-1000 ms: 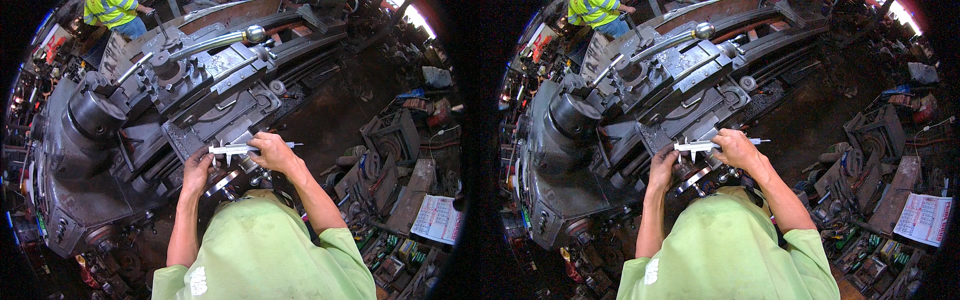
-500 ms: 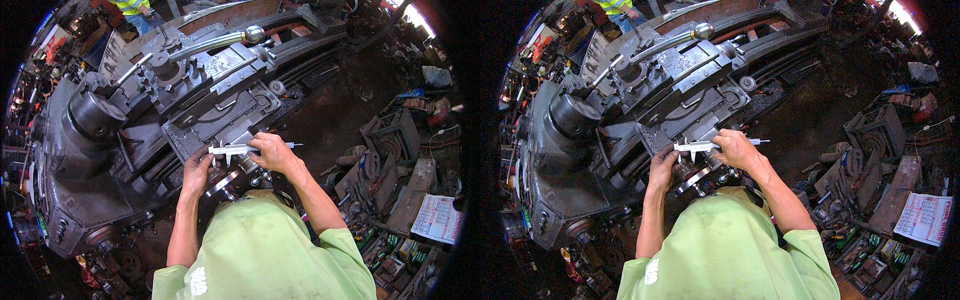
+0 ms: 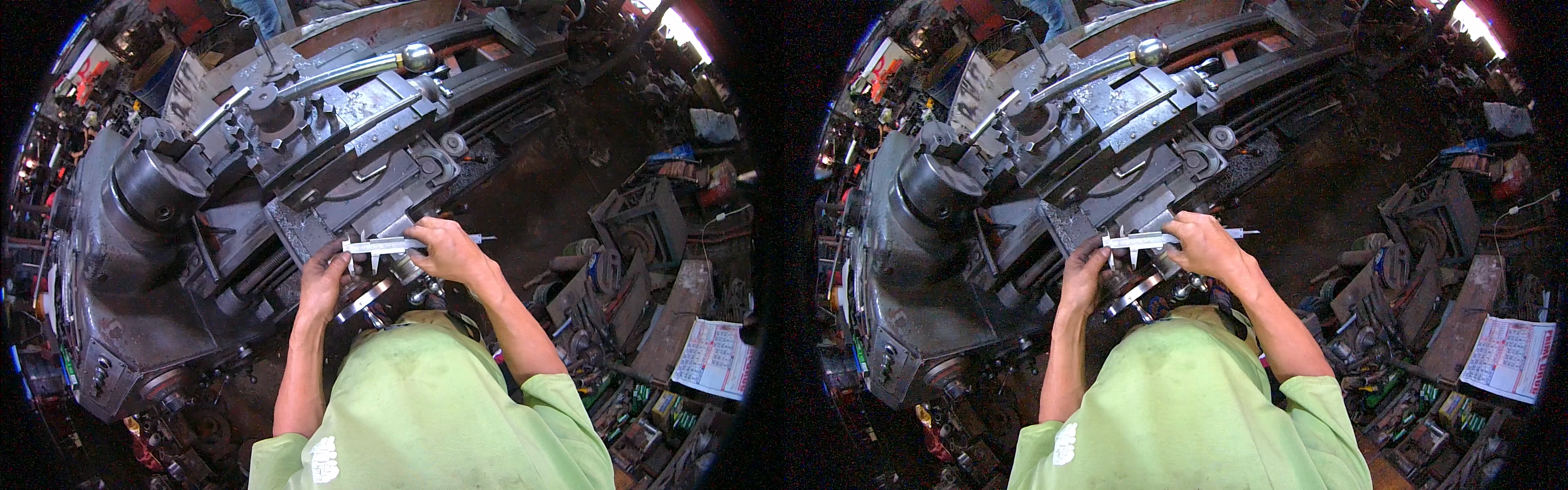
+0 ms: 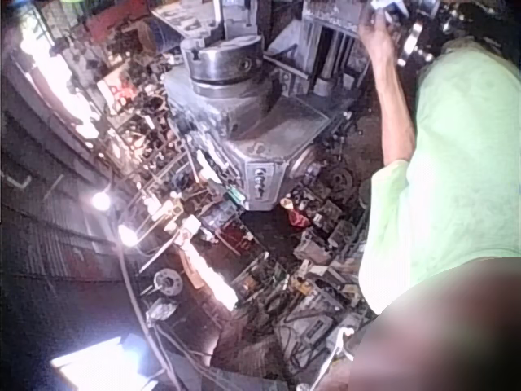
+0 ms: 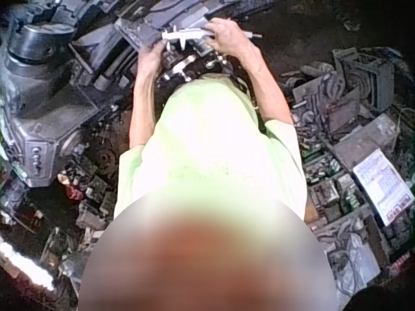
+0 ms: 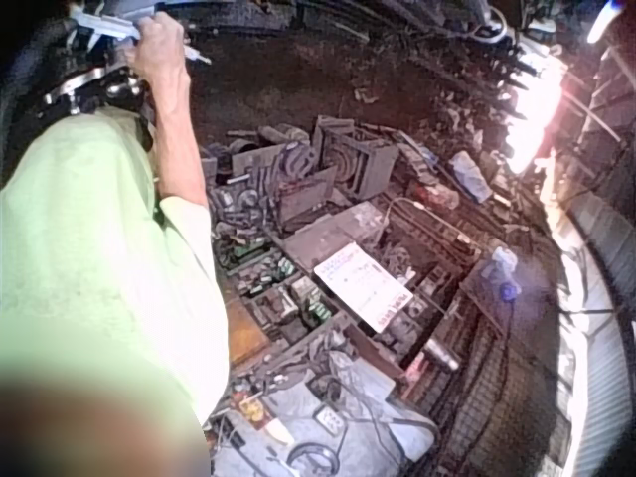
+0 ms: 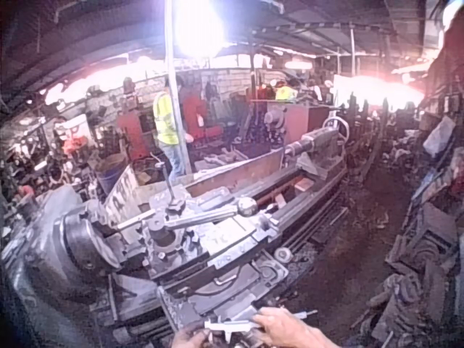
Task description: The person operates a metal lathe, adjusting the tool post and carriage while a cylindrical workpiece rotates. They repeatedly measure the workpiece with a vernier caliper, make small adjustments to the tool position, and continue machining. Two other workers in high-visibility vests are visible in the background.
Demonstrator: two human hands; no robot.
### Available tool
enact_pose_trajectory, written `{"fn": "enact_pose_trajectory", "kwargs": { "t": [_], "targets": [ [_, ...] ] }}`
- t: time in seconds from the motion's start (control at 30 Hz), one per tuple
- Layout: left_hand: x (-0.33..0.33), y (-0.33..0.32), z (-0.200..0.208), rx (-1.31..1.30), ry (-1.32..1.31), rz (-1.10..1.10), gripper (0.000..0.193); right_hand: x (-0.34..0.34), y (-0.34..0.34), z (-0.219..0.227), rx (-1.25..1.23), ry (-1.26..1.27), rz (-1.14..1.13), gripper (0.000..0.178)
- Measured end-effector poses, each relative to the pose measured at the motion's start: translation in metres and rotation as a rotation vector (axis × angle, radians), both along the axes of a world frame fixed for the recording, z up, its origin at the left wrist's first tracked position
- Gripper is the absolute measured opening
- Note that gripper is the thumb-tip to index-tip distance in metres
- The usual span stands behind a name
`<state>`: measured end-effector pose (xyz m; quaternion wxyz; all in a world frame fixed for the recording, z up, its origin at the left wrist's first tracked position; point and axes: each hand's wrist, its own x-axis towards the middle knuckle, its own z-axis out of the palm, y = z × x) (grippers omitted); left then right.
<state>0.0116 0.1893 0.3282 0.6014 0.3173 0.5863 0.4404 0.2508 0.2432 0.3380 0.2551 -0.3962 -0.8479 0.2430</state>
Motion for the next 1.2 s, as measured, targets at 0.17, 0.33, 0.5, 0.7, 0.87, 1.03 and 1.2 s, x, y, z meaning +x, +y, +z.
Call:
{"fn": "enact_pose_trajectory", "kwargs": {
  "t": [0.17,0.33,0.5,0.7,0.87,1.03,1.2],
  "targets": [
    [0.0,-0.004,0.004,0.047,0.031,-0.041,0.033,0.006,0.001,0.018,-0.157,-0.019,0.012,0.037],
    [0.0,-0.005,0.005,0.164,0.282,-0.119,0.036,-0.001,0.0,0.025,-0.145,-0.002,0.054,0.03],
    [-0.002,-0.009,0.006,0.081,0.141,-0.159,0.037,-0.009,0.0,0.037,-0.236,0.072,0.056,0.02],
    [0.002,-0.008,0.009,0.201,0.152,-0.196,0.032,-0.014,0.0,0.052,-0.33,0.024,-0.048,0.02],
    [-0.018,-0.03,0.011,0.206,-0.081,-0.146,0.035,-0.022,0.006,0.101,-0.634,-0.076,-0.018,0.033],
    [-0.081,-0.086,-0.016,0.008,0.124,-0.413,0.037,-0.032,0.041,0.221,0.014,-0.1,0.317,0.043],
    [-0.083,-0.117,-0.096,-0.241,0.911,-0.542,0.062,-0.111,0.141,0.297,0.69,-0.036,0.368,0.039]
  ]
}}
